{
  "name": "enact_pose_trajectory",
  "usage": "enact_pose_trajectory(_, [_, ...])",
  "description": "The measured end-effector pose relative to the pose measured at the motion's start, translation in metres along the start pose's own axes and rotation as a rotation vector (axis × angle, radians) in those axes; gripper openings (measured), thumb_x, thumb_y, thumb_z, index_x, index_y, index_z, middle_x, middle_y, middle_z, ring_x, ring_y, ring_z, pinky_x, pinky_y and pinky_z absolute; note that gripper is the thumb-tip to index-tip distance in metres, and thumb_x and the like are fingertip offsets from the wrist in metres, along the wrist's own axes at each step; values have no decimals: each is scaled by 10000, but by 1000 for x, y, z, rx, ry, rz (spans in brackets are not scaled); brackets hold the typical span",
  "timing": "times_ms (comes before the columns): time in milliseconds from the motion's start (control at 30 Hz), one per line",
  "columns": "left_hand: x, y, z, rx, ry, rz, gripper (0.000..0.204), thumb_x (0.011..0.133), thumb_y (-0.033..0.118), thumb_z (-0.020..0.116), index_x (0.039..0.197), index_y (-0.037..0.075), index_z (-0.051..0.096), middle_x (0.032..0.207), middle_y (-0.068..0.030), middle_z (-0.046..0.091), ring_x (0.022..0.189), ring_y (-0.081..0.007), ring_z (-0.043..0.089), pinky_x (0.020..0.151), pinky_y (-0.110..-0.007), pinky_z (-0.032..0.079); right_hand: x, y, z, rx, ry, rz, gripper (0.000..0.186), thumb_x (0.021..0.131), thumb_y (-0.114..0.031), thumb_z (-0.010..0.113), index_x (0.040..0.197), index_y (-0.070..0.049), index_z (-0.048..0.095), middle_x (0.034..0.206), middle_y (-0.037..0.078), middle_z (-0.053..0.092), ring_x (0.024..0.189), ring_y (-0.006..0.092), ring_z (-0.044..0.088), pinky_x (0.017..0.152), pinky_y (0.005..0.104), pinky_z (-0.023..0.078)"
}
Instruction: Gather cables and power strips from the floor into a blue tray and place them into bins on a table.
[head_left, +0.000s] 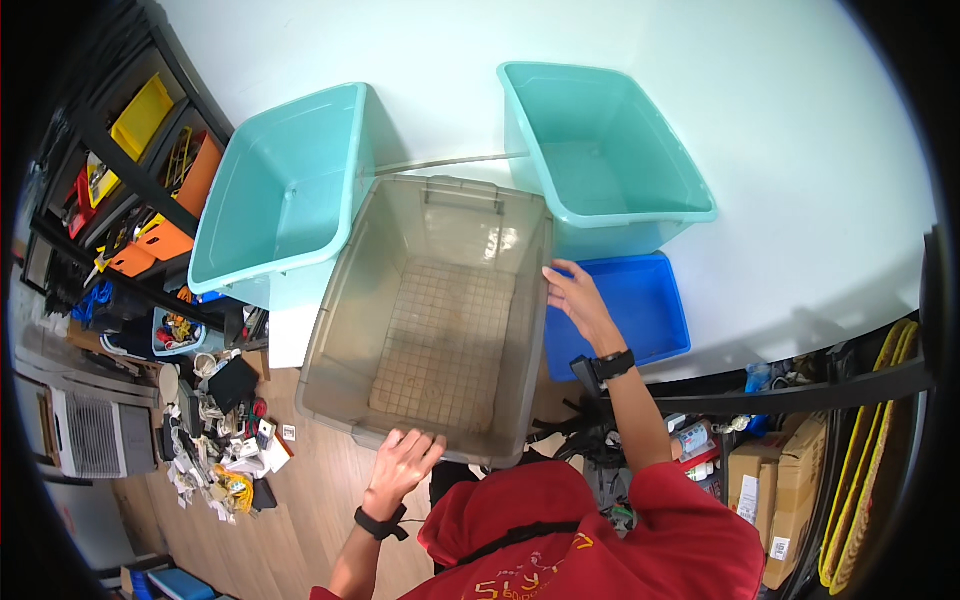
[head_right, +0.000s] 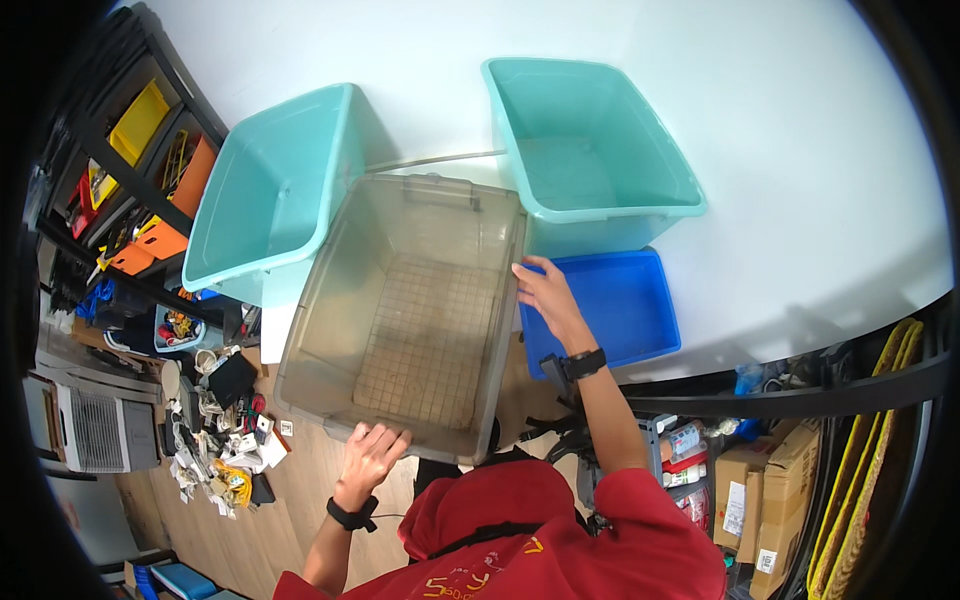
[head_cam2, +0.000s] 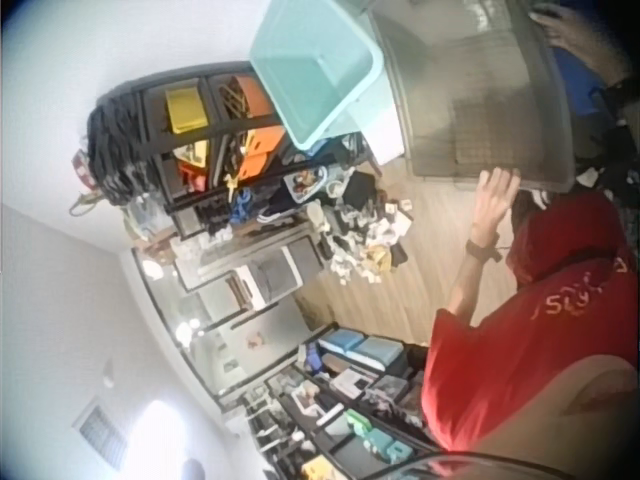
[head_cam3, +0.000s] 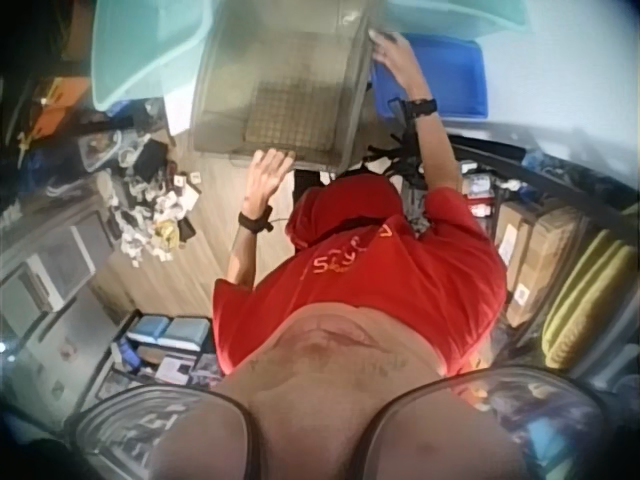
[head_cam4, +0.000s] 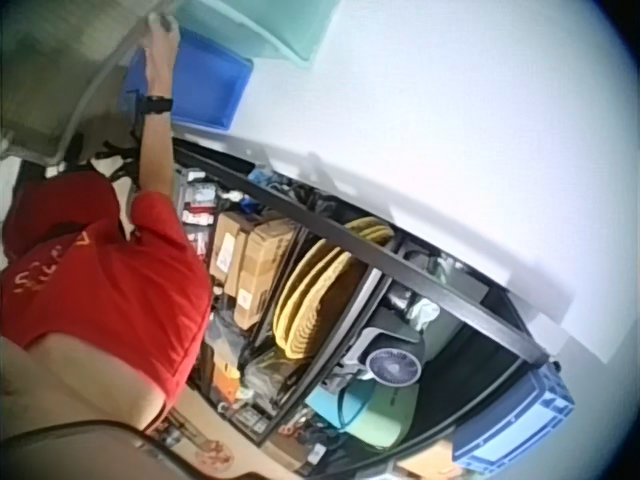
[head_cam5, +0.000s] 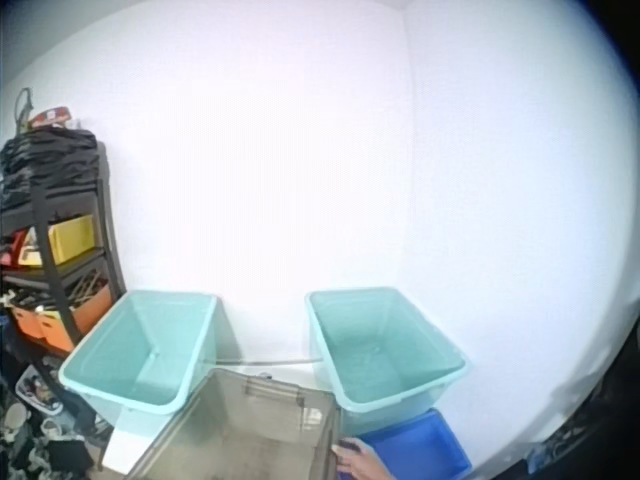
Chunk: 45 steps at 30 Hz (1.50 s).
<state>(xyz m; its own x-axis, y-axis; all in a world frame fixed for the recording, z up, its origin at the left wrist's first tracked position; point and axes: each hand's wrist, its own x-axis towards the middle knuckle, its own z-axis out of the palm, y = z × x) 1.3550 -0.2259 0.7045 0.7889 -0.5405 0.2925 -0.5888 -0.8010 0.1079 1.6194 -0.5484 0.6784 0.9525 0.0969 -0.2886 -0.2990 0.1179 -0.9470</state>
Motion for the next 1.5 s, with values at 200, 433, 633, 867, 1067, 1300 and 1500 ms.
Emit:
enact_pose_trajectory(200, [64,-13,34,-21,89,11,293,790,136,635,1078,99,667,826,-16,581,786,-180,582,714,-333,433,-44,34,-43,166,-1,119,509,1009,-263,652,1346,79,482,1303,236,588,1178,318,633,979,416,555])
enact_pose_trajectory(433, [142,-48,75,-44,196,-27,301,794,93,643,1092,74,681,844,-41,620,824,-208,601,747,-365,438,-99,131,-111,17,675,13,393,967,-155,691,1237,45,487,1058,153,604,934,209,612,834,382,541])
enact_pose_trajectory(633, [195,-86,99,-49,242,-62,294,790,59,626,1077,73,684,853,-48,621,847,-217,609,763,-371,430,-111,167,-90,11,991,241,441,945,-168,718,1230,-14,419,972,90,545,843,193,557,756,393,512])
enact_pose_trajectory(867, [228,-87,114,-10,267,-25,267,801,97,625,1067,99,650,868,-41,572,844,-206,593,755,-352,433,-77,183,-86,397,889,400,352,955,-188,699,1177,13,515,1106,151,557,983,251,600,863,496,584])
enact_pose_trajectory(1067, [234,-78,116,-13,222,-65,270,833,102,619,1102,106,643,875,-34,565,841,-196,582,744,-347,421,-66,207,-94,180,941,361,352,956,-183,699,1183,36,542,1138,177,593,1014,275,614,800,491,574])
enact_pose_trajectory(1300, [227,-85,112,9,176,-64,368,844,111,615,1211,93,635,989,-38,622,904,-197,603,815,-343,448,-83,196,-72,-365,995,208,295,994,-156,653,1190,31,535,1087,163,630,922,274,620,754,440,501])
enact_pose_trajectory(1500, [213,-111,45,-278,247,85,559,876,247,733,1386,74,582,1244,-122,634,1155,-294,598,1037,-427,442,-50,31,-4,84,298,165,480,1028,-340,621,1308,34,511,1181,182,618,1027,287,655,826,416,584])
